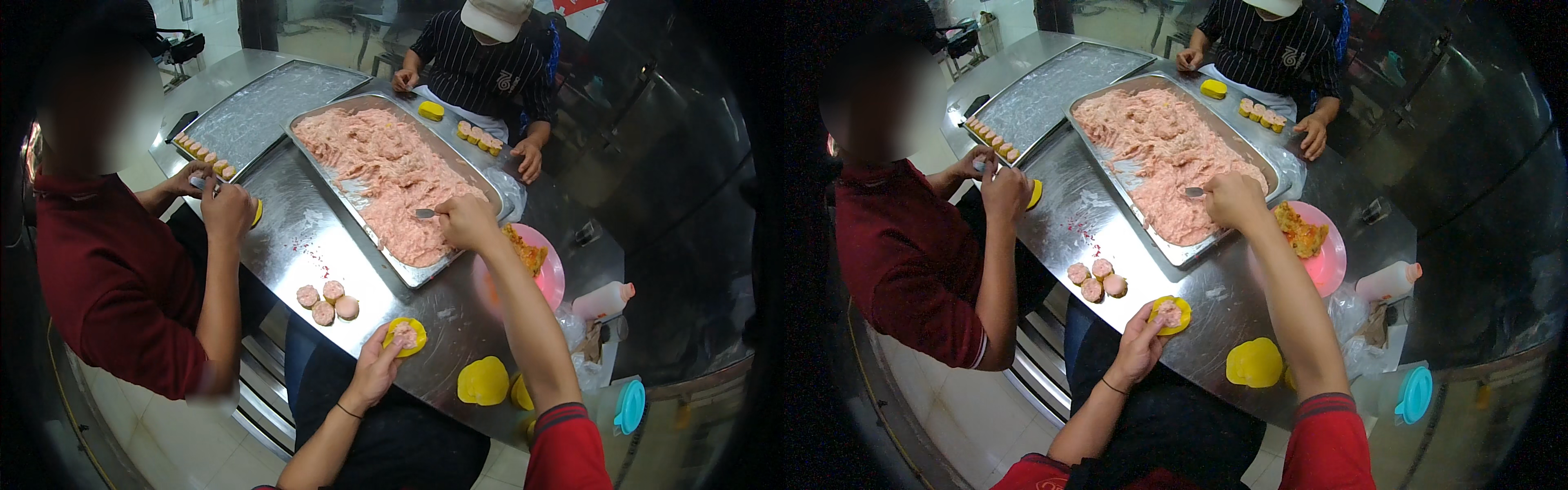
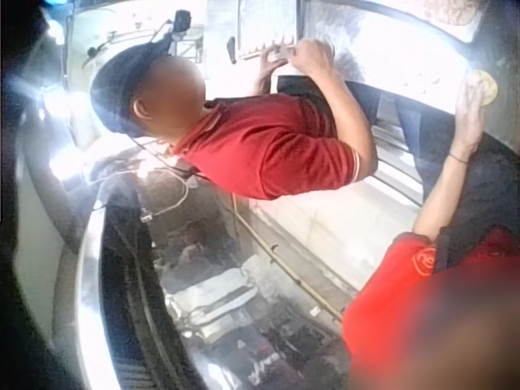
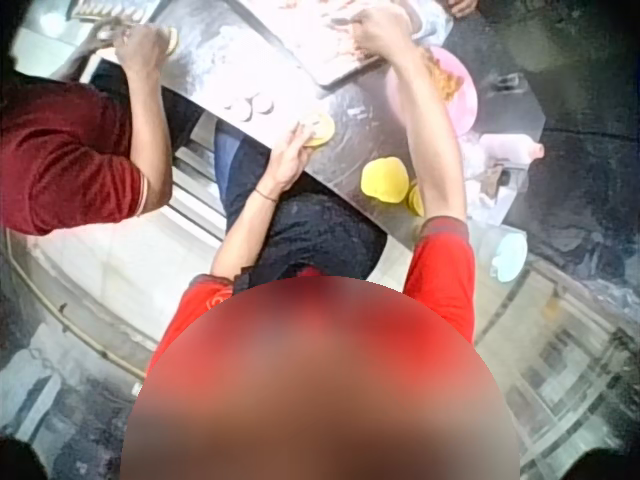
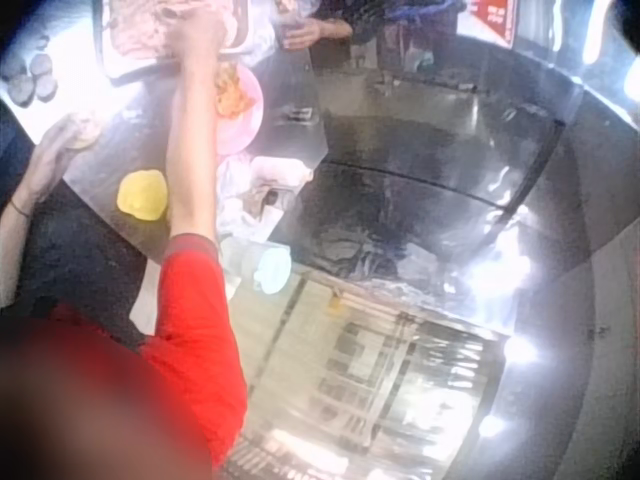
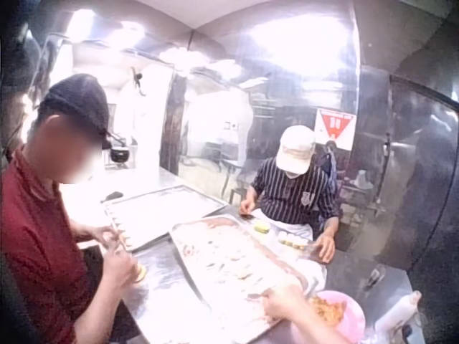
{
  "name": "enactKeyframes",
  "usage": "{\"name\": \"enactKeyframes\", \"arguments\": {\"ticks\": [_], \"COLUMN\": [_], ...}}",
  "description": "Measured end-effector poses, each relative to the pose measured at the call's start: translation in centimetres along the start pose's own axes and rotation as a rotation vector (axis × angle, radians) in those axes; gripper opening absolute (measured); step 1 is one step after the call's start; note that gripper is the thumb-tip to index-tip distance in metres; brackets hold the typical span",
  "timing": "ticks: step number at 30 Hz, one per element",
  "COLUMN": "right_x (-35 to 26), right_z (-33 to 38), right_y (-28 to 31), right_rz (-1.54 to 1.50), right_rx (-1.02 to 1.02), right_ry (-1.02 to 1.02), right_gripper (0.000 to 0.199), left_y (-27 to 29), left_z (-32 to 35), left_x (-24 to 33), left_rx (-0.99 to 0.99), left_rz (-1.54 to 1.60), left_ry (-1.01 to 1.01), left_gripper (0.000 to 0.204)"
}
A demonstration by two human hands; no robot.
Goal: The person scoops ground meat from a tray and places it into yellow plastic molds, then presses the molds together to form small round patties. The finished patties are placed on the stainless steel table. The process is repeated continuously.
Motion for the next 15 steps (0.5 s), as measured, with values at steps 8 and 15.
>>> {"name": "enactKeyframes", "arguments": {"ticks": [8,15], "right_x": [-0.51,-0.41], "right_z": [-0.55,-0.65], "right_y": [-0.30,-1.17], "right_rz": [-0.017,0.057], "right_rx": [-0.073,0.041], "right_ry": [0.124,0.117], "right_gripper": [0.030,0.025], "left_y": [-0.02,0.03], "left_z": [-0.03,-0.05], "left_x": [0.03,0.03], "left_rx": [-0.009,-0.014], "left_rz": [0.062,0.062], "left_ry": [0.003,0.004], "left_gripper": [0.042,0.043]}}
Point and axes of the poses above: each hand's wrist, its own z-axis away from the middle knuckle, its own y-axis out of the back of the hand, x = y × z, the point moved 2 cm from there along -z, towards the middle knuckle, and after that the axes turned 4 degrees about -x, right-handed, at the moved point
